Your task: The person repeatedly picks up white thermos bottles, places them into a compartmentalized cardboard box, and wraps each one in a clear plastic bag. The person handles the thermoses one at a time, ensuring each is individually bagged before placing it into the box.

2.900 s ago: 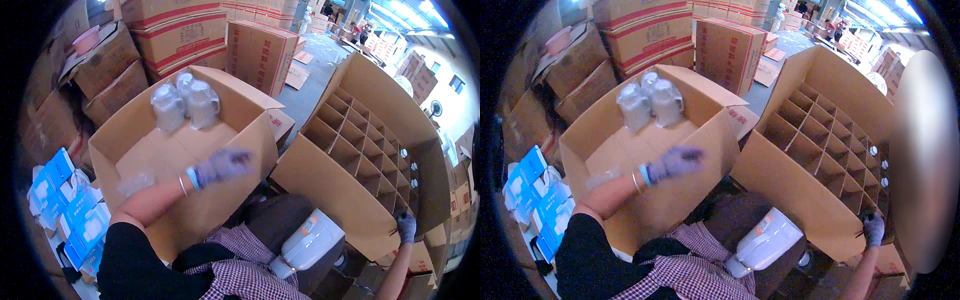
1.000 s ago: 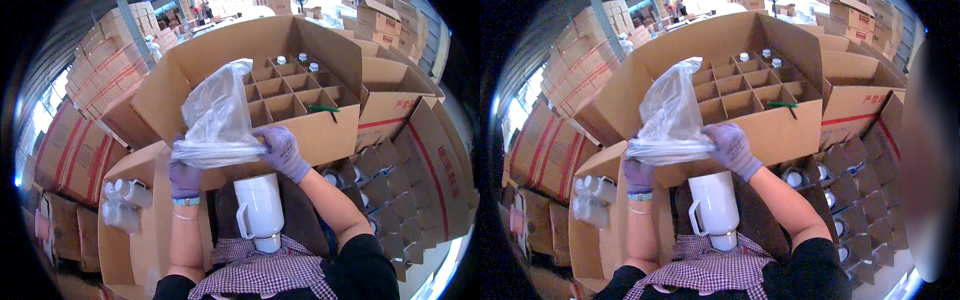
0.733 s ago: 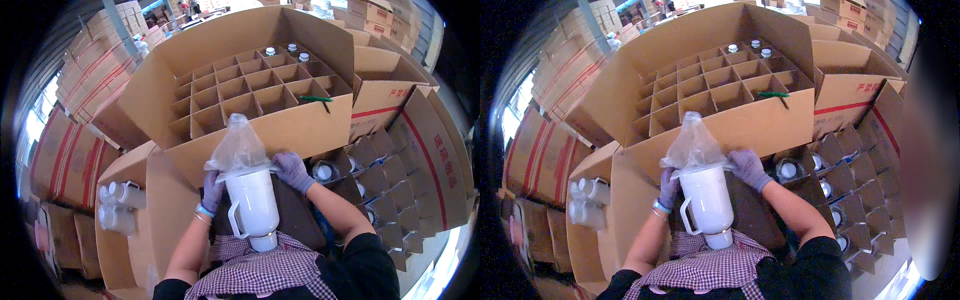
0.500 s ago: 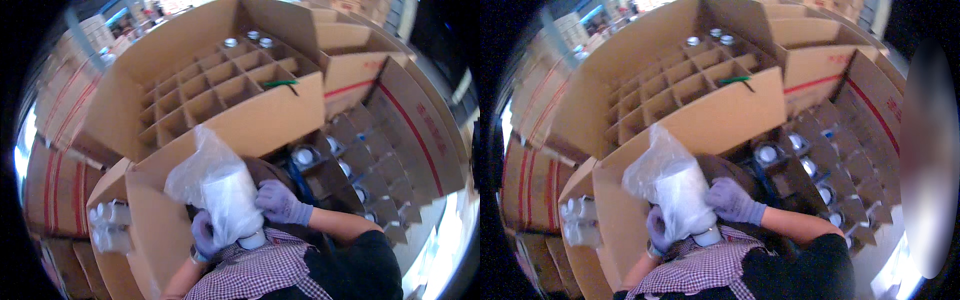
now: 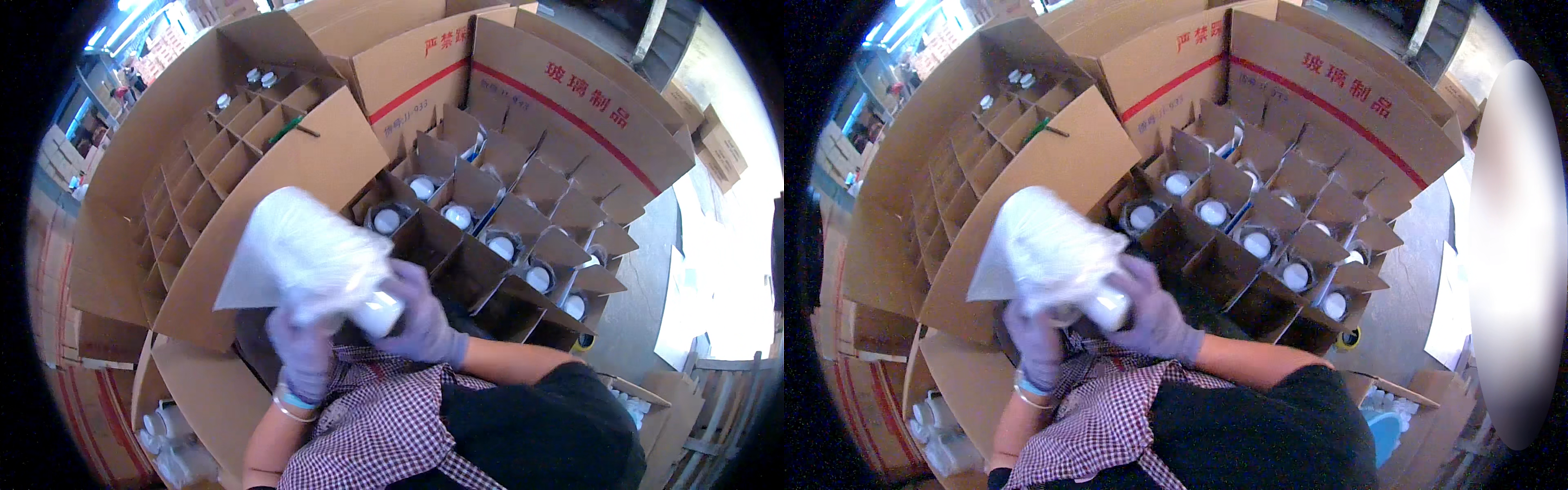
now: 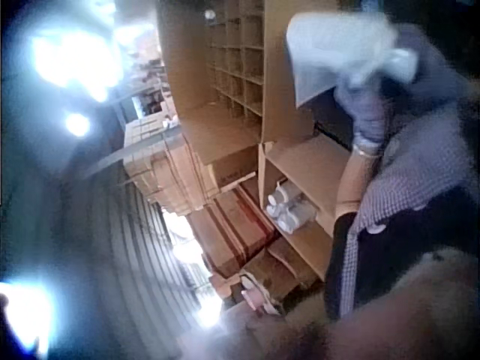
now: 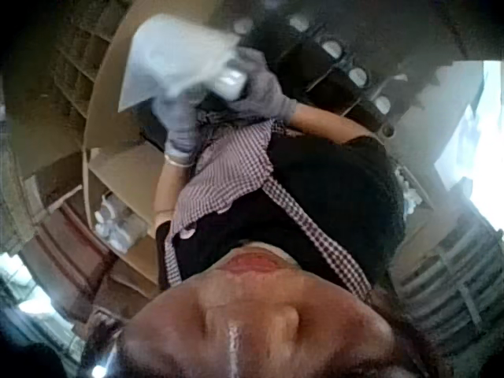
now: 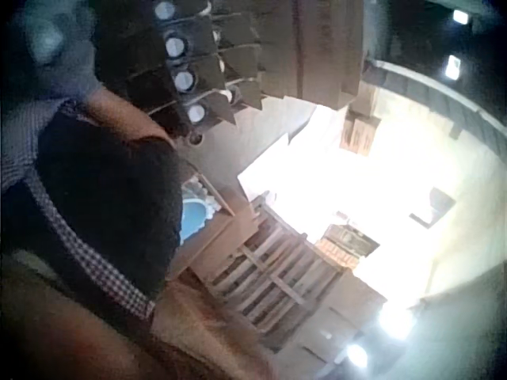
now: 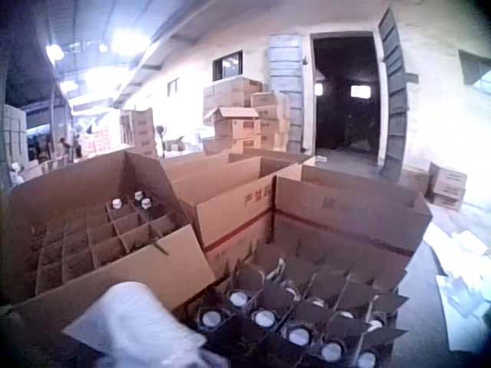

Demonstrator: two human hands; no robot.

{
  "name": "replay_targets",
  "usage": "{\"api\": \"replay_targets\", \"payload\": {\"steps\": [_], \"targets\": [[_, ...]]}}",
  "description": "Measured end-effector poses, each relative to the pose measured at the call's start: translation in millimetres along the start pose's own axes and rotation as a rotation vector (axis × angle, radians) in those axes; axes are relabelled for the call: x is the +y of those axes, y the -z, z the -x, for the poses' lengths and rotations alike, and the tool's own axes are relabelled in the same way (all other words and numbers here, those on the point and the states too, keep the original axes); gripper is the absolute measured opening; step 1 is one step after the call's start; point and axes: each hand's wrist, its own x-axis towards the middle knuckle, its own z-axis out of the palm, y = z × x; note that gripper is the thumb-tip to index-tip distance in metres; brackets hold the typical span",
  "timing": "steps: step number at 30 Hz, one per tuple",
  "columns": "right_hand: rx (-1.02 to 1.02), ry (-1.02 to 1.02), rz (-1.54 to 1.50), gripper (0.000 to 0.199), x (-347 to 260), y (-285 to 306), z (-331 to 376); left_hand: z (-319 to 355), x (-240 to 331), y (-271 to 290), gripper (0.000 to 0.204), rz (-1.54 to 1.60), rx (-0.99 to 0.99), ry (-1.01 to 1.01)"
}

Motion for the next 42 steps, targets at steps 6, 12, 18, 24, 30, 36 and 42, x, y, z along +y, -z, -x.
{"api": "replay_targets", "payload": {"steps": [6,12,18,24,30,36,42], "targets": [[0.313,-0.397,0.007,0.089,29,51,41,3,42,-41,0.039,-0.421,-0.884,-0.532],[0.452,-1.005,-0.345,0.063,116,44,32,1,26,43,0.042,-0.402,-0.921,-0.52],[0.238,-0.91,-0.259,0.062,216,13,11,20,-8,175,0.037,-0.481,-0.439,-0.253],[0.013,-0.765,-0.088,0.047,190,-47,-6,103,-149,376,0.036,-0.663,0.557,0.289],[-0.213,-0.861,-0.14,0.045,251,-59,-9,202,-330,529,0.082,-1.025,1.103,0.458],[-0.281,-0.711,-0.066,0.054,165,-104,-65,243,-460,650,0.089,-0.734,1.21,0.689],[-0.328,-0.585,0.222,0.058,134,-114,-74,211,-468,614,0.086,-1.028,1.216,0.729]]}}
